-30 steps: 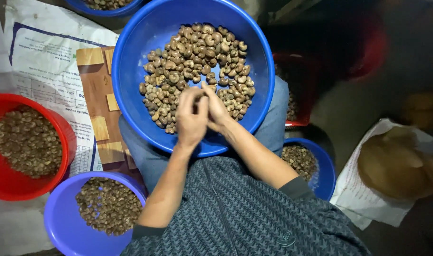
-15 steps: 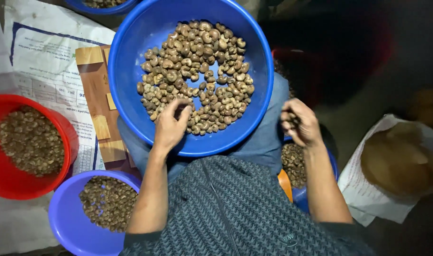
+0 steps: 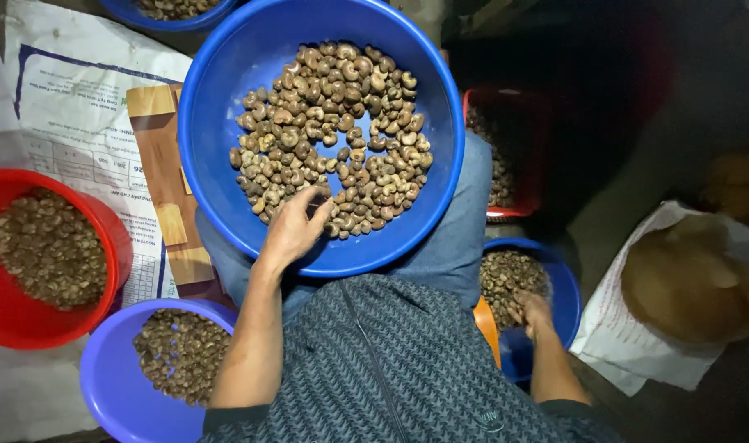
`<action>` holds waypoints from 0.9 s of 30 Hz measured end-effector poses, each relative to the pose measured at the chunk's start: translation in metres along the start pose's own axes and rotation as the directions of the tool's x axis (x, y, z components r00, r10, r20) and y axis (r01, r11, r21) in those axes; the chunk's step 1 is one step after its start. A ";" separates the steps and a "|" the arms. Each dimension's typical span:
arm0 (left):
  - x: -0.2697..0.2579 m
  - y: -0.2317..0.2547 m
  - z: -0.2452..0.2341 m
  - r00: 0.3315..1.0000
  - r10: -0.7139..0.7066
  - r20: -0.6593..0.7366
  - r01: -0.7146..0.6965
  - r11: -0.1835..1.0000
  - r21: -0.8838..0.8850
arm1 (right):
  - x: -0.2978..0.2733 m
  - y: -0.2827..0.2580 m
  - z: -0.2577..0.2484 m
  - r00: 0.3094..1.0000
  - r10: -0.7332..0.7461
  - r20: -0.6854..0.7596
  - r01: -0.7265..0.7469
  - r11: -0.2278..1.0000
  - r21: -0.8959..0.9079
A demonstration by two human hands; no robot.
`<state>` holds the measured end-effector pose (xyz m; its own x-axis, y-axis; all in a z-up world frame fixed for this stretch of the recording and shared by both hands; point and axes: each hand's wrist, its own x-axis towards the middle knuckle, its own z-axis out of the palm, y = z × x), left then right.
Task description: Manually sorting nuts from a large blue basin into smaller red and purple bowls based on quality or size.
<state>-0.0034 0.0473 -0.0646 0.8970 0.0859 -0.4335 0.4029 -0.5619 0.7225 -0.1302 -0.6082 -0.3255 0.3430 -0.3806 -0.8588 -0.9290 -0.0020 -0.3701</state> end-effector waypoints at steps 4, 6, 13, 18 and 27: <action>0.000 0.016 0.001 1.000 -0.014 0.003 0.014 1.000 0.003 | -0.013 -0.003 -0.002 0.995 -0.018 -0.096 0.025 0.997 0.073; 0.000 0.009 0.005 1.000 0.024 0.000 -0.024 0.999 0.042 | -0.017 -0.005 -0.002 0.974 -0.129 -0.187 0.096 0.979 -0.178; -0.006 0.012 0.000 0.999 0.034 -0.007 -0.034 0.999 0.029 | 0.011 -0.043 0.013 0.823 -0.523 -0.221 0.241 0.674 -0.698; 0.001 0.000 0.008 0.999 0.047 0.003 -0.047 0.998 0.041 | -0.128 -0.171 0.112 0.551 -0.834 0.029 0.732 0.467 -0.495; 0.066 -0.013 0.088 0.970 0.235 -0.059 -0.217 0.952 0.218 | -0.293 -0.301 0.204 0.044 -0.978 0.206 0.972 -0.005 -0.235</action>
<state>0.0343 -0.0123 -0.1499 0.9756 -0.0002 -0.2194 0.1492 -0.7323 0.6644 0.0774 -0.3077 -0.0351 0.9520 0.1754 0.2508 0.3057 -0.5872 -0.7495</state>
